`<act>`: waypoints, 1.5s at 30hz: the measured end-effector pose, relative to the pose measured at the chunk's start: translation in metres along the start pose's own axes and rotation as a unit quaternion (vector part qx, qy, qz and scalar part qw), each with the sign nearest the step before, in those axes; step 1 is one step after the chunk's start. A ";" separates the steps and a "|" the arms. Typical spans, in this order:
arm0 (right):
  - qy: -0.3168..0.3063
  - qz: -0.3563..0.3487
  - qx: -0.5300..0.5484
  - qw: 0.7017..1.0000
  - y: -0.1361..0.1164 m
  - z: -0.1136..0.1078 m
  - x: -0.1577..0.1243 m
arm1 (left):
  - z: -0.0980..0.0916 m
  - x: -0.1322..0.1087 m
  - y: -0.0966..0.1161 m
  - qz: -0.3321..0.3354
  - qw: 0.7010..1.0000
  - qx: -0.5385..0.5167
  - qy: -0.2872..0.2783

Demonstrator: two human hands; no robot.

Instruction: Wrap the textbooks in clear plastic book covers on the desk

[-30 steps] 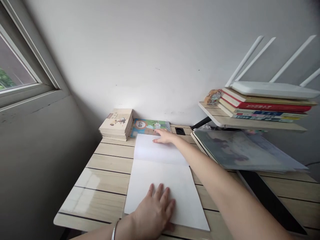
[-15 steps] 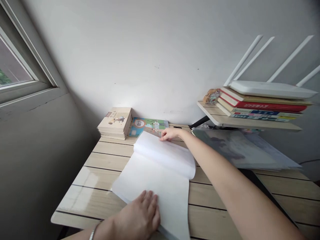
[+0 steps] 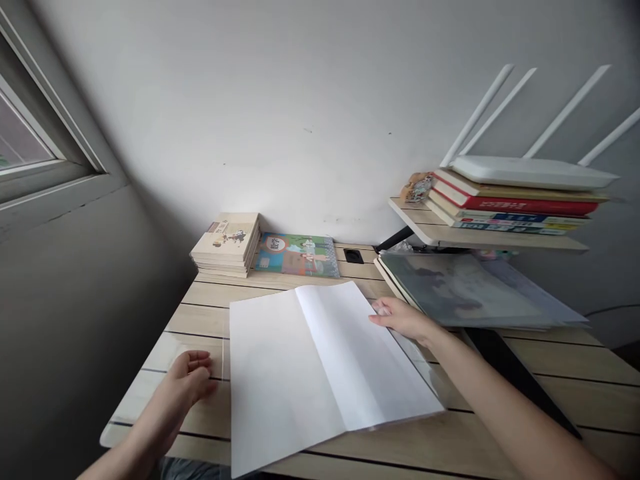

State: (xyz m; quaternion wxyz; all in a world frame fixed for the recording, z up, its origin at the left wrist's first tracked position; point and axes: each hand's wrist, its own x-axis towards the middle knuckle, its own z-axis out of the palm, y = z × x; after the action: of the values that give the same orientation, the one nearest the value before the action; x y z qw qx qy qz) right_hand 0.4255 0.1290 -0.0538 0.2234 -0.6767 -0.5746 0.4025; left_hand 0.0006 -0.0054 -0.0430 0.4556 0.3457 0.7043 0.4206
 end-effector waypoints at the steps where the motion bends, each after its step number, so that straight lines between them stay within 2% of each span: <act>1: -0.002 0.005 0.017 1.000 0.004 0.002 -0.005 | 0.004 -0.002 0.010 -0.055 0.996 -0.068 -0.011; 4: -0.002 0.025 0.045 0.999 0.013 0.004 -0.013 | 0.018 -0.011 0.035 -0.123 0.979 -0.154 -0.054; 7: 0.005 0.043 0.046 0.998 0.019 0.003 -0.017 | 0.034 -0.015 0.045 -0.141 0.976 -0.158 -0.050; 11: 0.003 0.048 0.052 0.997 0.023 0.001 -0.019 | 0.046 -0.006 0.046 -0.136 0.985 -0.095 -0.057; 18: -0.011 0.050 0.094 0.994 0.015 0.004 -0.026 | 0.058 0.017 0.044 -0.089 0.979 0.025 -0.180; 20: -0.015 0.049 0.102 0.994 0.012 0.005 -0.028 | 0.066 0.022 0.043 -0.065 0.980 0.095 -0.161; 24: -0.029 0.041 0.112 0.992 0.011 0.006 -0.029 | 0.082 0.024 0.044 0.021 0.972 0.219 -0.084; 28: -0.041 0.039 0.145 0.988 0.016 0.007 -0.028 | 0.095 0.019 0.042 0.033 0.963 0.262 -0.055; 31: -0.010 0.054 0.152 0.987 0.020 0.004 -0.028 | 0.098 0.023 0.048 0.091 0.961 0.257 -0.043; 33: 0.014 0.068 0.163 0.984 0.021 0.001 -0.032 | 0.095 0.034 0.065 0.154 0.953 0.257 -0.034; 36: 0.015 0.084 0.225 0.971 0.020 0.002 -0.045 | 0.088 0.059 0.110 0.222 0.928 0.297 -0.033; 39: 0.009 0.100 0.303 0.948 0.016 0.017 -0.067 | 0.089 0.082 0.163 0.287 0.870 0.400 -0.032; 40: 0.011 0.109 0.326 0.939 0.015 0.026 -0.075 | 0.092 0.088 0.178 0.320 0.840 0.438 -0.025; 42: 0.012 0.129 0.373 0.919 0.008 0.046 -0.092 | 0.105 0.098 0.204 0.340 0.815 0.470 -0.020; 45: 0.028 0.157 0.455 0.876 -0.008 0.083 -0.117 | 0.134 0.113 0.228 0.373 0.761 0.531 -0.033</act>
State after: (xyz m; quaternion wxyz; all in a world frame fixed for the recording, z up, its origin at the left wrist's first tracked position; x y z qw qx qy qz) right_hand 0.3520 0.0052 -0.0619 0.4569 -0.5928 -0.2079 0.6298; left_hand 0.1101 0.2225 0.0933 0.0295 0.7811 0.6149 0.1045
